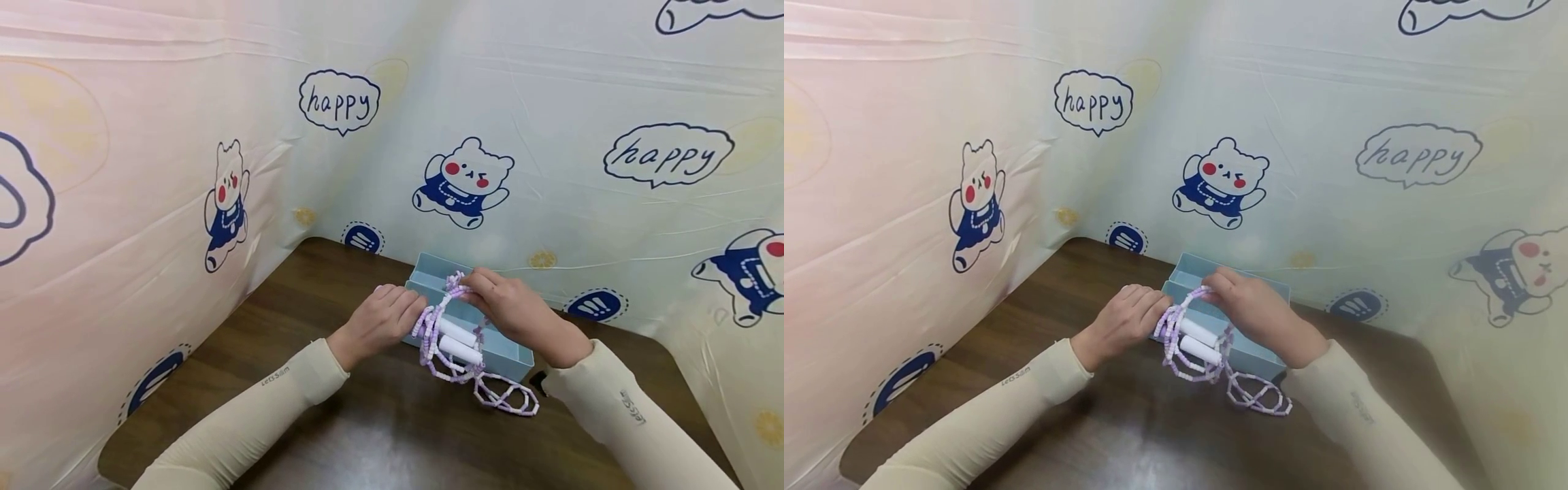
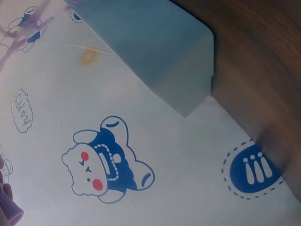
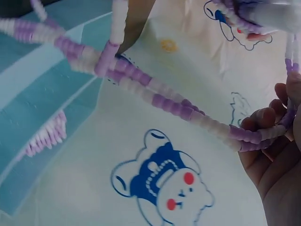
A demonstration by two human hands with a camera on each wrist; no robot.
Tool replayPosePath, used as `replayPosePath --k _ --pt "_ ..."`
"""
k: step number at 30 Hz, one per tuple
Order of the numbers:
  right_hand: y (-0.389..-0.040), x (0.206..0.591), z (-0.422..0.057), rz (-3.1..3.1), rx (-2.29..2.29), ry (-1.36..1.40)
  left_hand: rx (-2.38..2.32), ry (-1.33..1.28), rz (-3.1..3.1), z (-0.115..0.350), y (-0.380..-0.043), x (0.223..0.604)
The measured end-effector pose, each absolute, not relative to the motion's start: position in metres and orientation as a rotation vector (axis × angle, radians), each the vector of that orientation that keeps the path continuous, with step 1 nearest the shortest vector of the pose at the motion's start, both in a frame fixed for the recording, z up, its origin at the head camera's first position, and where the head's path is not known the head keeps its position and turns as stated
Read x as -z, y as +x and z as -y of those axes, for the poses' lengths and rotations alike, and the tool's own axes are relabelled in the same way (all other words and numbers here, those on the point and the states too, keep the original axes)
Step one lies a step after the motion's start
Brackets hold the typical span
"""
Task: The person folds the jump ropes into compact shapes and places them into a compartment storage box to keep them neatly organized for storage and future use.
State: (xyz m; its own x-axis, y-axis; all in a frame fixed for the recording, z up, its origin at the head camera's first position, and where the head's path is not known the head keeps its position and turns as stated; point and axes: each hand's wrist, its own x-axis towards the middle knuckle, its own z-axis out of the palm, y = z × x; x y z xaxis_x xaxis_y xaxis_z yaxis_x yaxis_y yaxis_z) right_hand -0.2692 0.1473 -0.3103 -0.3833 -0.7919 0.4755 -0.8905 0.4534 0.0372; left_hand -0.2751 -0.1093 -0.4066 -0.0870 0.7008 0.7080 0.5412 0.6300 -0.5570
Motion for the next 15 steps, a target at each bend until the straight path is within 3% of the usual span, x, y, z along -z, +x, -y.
replayPosePath --k 15 --pt "-0.294 0.342 -0.149 2.416 -0.522 1.171 -0.112 -1.078 1.662 0.105 -0.272 0.406"
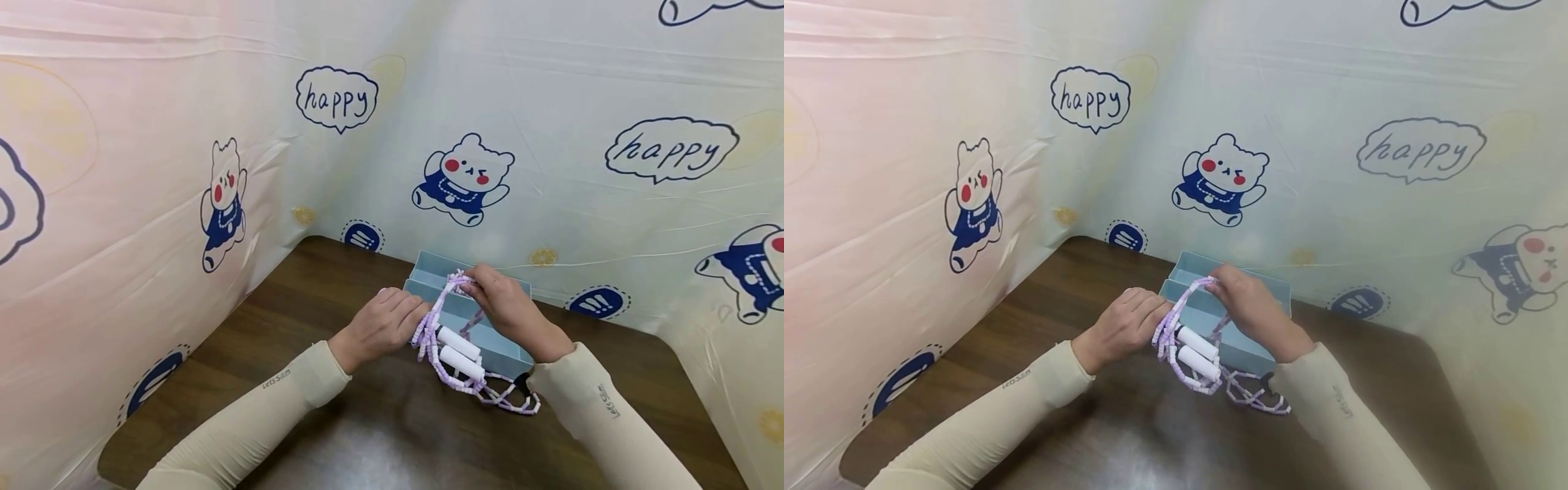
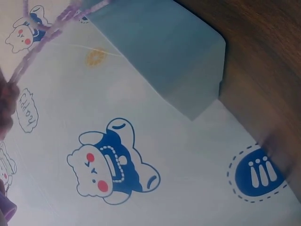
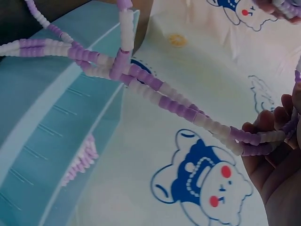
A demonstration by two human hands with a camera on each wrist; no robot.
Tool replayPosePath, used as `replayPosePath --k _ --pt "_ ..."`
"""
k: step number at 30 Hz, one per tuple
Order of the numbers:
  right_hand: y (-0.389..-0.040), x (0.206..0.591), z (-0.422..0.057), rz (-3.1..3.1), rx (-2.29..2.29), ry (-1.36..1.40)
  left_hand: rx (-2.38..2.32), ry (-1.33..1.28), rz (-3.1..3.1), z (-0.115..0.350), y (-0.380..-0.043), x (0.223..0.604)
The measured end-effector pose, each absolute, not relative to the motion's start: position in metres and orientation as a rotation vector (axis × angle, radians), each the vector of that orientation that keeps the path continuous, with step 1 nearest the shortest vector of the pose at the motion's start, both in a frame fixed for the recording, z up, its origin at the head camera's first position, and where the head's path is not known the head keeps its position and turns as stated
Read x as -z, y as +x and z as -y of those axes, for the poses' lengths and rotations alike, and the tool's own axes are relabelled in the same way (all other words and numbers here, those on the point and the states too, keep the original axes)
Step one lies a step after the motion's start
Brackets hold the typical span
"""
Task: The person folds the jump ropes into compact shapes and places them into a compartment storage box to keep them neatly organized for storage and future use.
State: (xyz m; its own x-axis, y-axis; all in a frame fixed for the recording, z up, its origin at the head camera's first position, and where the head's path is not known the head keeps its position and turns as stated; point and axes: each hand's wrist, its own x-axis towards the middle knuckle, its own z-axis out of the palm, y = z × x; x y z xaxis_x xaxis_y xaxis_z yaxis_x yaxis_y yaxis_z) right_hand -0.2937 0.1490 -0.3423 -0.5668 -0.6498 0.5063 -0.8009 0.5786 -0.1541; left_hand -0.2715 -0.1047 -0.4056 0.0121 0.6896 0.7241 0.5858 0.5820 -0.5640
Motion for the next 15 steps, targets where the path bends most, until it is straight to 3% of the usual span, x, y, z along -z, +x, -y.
replayPosePath --k 15 --pt "-0.297 0.394 -0.137 2.575 -0.797 1.234 0.130 -1.057 1.654 0.100 -0.271 0.401"
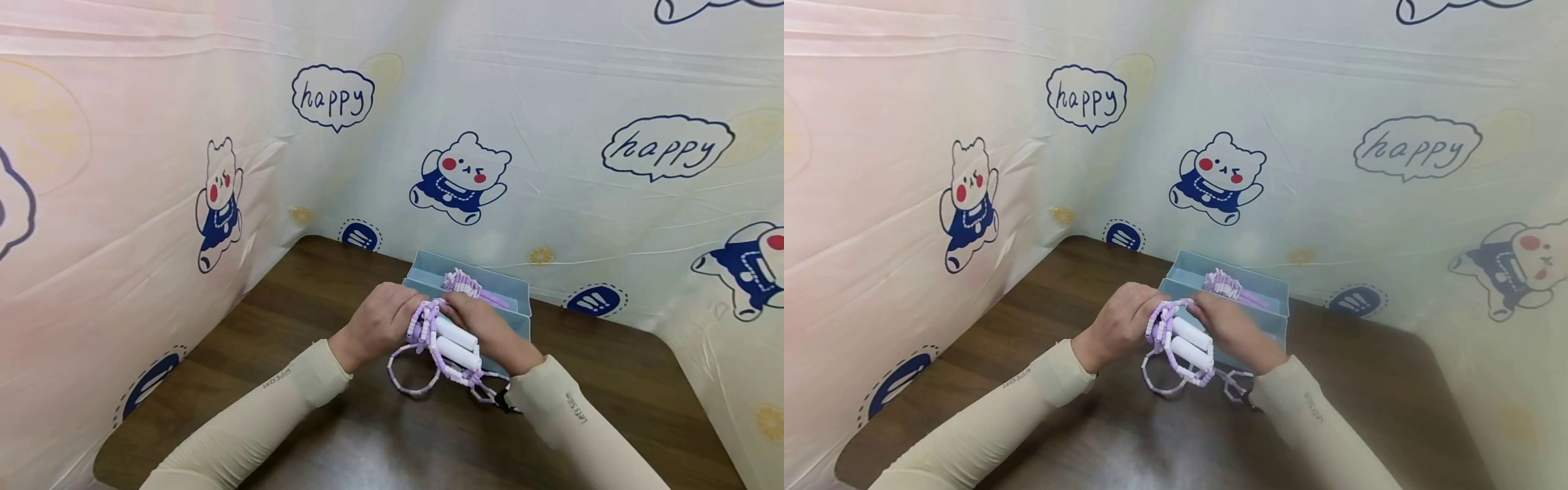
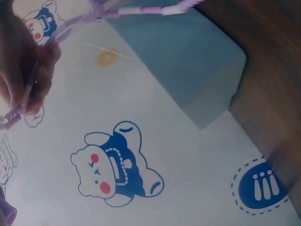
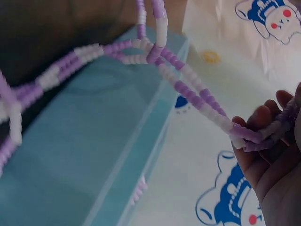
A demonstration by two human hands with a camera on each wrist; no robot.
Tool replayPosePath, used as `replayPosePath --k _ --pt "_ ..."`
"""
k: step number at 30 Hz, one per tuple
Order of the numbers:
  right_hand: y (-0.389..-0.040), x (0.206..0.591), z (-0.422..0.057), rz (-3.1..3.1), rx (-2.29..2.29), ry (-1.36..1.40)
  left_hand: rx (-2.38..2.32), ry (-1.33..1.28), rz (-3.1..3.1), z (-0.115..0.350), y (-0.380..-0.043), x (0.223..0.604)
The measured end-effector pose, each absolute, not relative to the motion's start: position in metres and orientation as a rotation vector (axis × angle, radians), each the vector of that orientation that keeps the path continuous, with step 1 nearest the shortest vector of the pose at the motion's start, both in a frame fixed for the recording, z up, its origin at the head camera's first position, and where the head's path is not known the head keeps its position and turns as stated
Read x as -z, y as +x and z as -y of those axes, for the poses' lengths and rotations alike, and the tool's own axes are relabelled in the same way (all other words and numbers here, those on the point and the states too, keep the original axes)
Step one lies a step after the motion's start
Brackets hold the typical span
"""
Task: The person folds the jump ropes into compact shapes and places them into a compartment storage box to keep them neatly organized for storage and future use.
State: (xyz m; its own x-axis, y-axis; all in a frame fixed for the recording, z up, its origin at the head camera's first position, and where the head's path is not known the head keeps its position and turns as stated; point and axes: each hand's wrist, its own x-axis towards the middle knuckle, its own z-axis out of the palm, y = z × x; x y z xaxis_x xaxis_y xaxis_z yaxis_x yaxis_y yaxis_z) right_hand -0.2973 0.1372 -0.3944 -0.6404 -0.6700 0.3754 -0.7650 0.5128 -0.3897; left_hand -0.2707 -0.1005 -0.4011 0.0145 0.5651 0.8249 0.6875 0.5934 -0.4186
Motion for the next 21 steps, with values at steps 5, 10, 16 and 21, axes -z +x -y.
replayPosePath --k 5,10,16,21 --pt "-0.290 0.414 -0.133 2.380 -1.094 1.461 0.160 -0.972 1.648 0.104 -0.273 0.391" --pt "-0.278 0.423 -0.122 2.287 -0.840 1.437 0.126 -0.861 1.679 0.109 -0.276 0.383" --pt "-0.253 0.416 -0.110 2.482 -0.804 1.345 0.097 -0.749 1.752 0.114 -0.281 0.382" --pt "-0.233 0.410 -0.104 2.521 -0.747 1.360 0.061 -0.684 1.766 0.117 -0.288 0.384"
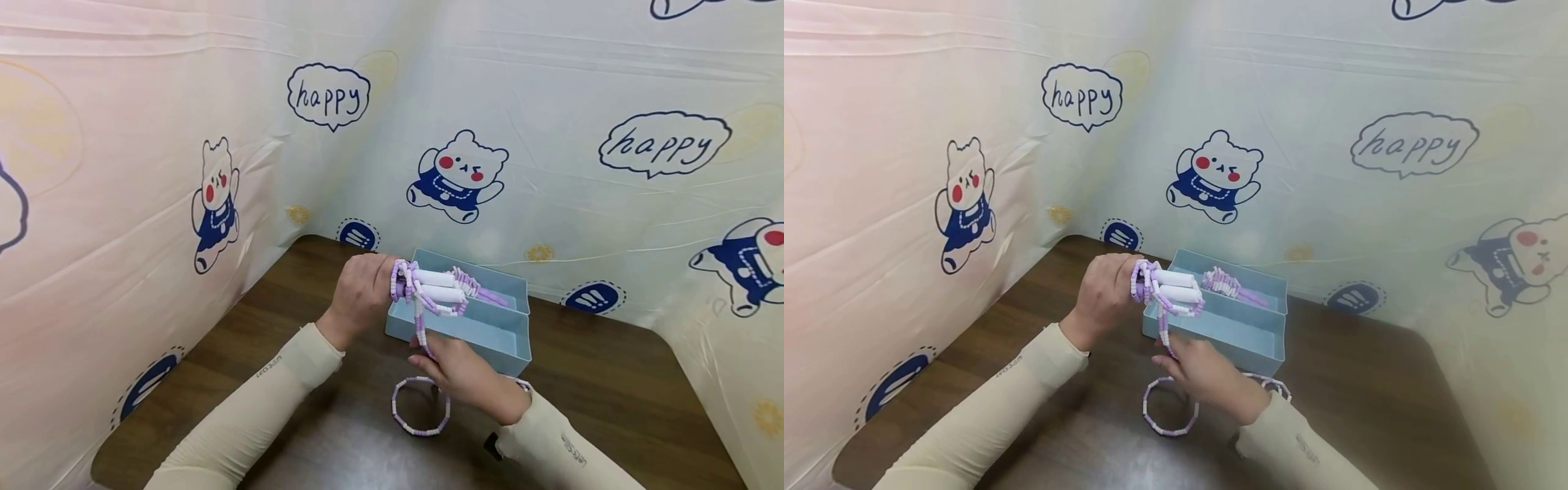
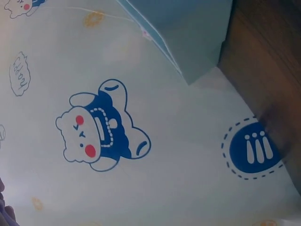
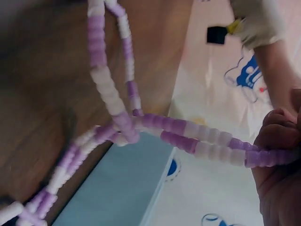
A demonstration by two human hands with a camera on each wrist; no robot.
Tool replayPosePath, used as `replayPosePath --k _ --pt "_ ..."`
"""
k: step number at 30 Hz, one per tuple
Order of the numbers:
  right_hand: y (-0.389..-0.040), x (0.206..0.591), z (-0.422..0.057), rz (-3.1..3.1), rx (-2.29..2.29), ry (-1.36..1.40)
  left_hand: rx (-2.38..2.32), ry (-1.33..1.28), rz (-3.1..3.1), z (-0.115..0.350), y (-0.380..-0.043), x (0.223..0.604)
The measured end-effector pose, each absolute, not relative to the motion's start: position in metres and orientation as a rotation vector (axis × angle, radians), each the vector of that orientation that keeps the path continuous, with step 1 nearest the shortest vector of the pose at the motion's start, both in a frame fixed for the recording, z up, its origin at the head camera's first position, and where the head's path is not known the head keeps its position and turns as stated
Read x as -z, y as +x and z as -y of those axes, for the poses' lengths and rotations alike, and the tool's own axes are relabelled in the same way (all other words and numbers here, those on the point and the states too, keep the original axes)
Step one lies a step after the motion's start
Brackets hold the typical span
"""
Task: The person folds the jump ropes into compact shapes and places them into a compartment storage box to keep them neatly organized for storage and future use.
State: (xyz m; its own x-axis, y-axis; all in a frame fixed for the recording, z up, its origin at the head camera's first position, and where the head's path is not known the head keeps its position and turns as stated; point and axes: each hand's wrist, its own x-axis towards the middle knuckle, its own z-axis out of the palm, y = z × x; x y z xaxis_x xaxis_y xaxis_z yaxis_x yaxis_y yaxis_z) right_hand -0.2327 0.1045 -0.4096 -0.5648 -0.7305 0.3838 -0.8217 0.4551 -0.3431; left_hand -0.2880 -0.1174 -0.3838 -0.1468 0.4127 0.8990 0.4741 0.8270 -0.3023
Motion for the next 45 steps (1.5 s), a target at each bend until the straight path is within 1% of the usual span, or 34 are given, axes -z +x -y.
replayPosePath --k 4,11,15,17,23,25,35,41,45 --pt "-0.216 0.403 -0.102 2.600 -0.801 1.292 0.066 -0.669 1.757 0.119 -0.292 0.385" --pt "-0.194 0.407 -0.096 2.762 -1.362 1.102 0.106 -0.607 1.766 0.124 -0.295 0.383" --pt "-0.186 0.412 -0.096 2.807 -1.460 0.985 0.129 -0.565 1.763 0.129 -0.297 0.381" --pt "-0.182 0.413 -0.096 2.823 -1.415 0.968 0.118 -0.542 1.765 0.132 -0.298 0.379" --pt "-0.172 0.411 -0.097 2.703 -0.907 0.990 0.040 -0.510 1.786 0.137 -0.301 0.380" --pt "-0.169 0.407 -0.098 2.641 -0.815 1.005 0.014 -0.509 1.787 0.138 -0.303 0.382" --pt "-0.168 0.383 -0.102 2.268 -0.743 1.198 -0.072 -0.571 1.807 0.131 -0.310 0.398" --pt "-0.178 0.367 -0.108 2.116 -0.703 1.242 -0.108 -0.619 1.852 0.125 -0.311 0.404" --pt "-0.184 0.355 -0.112 2.057 -0.624 1.224 -0.131 -0.671 1.861 0.121 -0.312 0.407"
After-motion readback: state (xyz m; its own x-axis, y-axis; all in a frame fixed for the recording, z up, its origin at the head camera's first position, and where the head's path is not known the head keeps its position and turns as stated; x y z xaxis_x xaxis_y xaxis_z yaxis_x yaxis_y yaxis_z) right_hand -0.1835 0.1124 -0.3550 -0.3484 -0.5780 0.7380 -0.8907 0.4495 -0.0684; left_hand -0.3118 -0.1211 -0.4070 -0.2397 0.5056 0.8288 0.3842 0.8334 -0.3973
